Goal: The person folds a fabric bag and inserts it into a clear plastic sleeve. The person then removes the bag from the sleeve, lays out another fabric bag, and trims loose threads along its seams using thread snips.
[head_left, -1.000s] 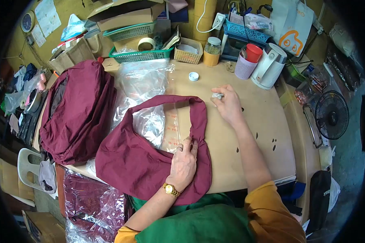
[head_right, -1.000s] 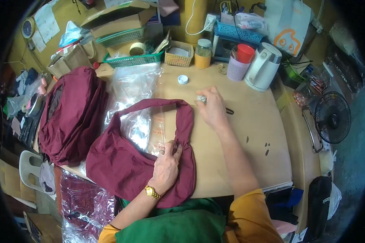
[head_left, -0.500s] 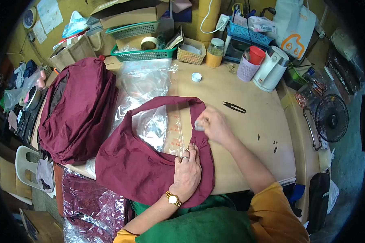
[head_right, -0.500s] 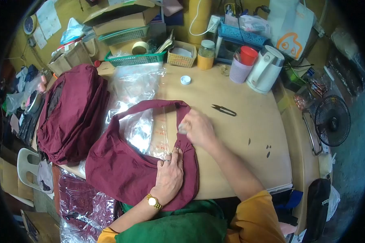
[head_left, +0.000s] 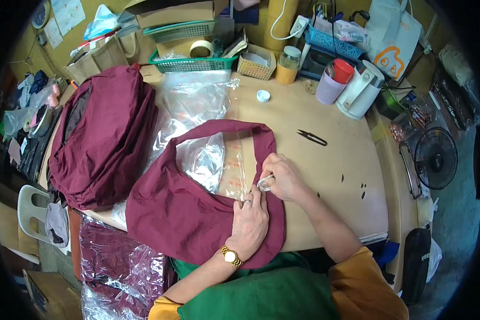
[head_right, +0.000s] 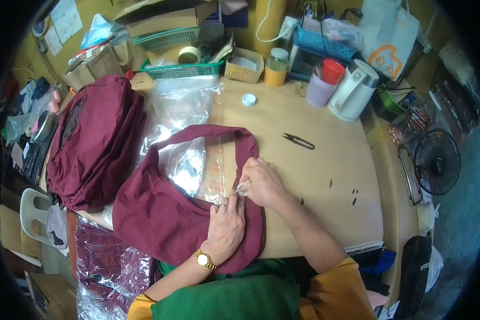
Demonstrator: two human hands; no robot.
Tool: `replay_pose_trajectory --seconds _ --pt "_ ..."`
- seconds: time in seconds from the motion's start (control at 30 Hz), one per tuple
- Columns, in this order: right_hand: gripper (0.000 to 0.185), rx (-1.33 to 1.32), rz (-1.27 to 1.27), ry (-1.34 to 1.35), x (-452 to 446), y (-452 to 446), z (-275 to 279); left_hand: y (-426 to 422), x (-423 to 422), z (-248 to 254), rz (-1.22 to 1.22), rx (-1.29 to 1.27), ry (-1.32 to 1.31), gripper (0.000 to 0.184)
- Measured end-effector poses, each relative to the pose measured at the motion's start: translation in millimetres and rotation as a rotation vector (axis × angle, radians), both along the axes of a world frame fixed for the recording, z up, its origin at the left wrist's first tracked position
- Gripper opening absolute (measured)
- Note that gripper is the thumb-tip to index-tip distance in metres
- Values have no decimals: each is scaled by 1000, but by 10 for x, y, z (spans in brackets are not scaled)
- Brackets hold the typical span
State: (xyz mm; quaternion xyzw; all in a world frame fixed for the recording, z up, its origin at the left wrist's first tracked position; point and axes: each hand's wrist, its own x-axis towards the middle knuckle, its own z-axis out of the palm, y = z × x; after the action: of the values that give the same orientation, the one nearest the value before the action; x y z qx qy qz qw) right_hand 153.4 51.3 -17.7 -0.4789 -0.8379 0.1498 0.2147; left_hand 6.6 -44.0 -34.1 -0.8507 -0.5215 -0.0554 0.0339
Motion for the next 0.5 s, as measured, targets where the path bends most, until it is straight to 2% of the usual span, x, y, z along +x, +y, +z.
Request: replay_pose_trajectory --seconds 0.1,0.2,0.27,0.37,0.5 --pt "7 -70 -80 62 -8 30 -37 32 3 -8 9 25 -32 57" --pt "8 98 -213 79 -82 102 -113 24 1 15 1 62 -30 57" --pt "9 -22 -251 196 -57 147 -99 16 -6 30 13 55 -54 55" --pt "7 -2 -100 102 -34 -114 12 24 -12 8 14 25 -60 55" --pt "7 40 -179 122 -73 -99 -131 25 -12 -10 12 60 -51 54"
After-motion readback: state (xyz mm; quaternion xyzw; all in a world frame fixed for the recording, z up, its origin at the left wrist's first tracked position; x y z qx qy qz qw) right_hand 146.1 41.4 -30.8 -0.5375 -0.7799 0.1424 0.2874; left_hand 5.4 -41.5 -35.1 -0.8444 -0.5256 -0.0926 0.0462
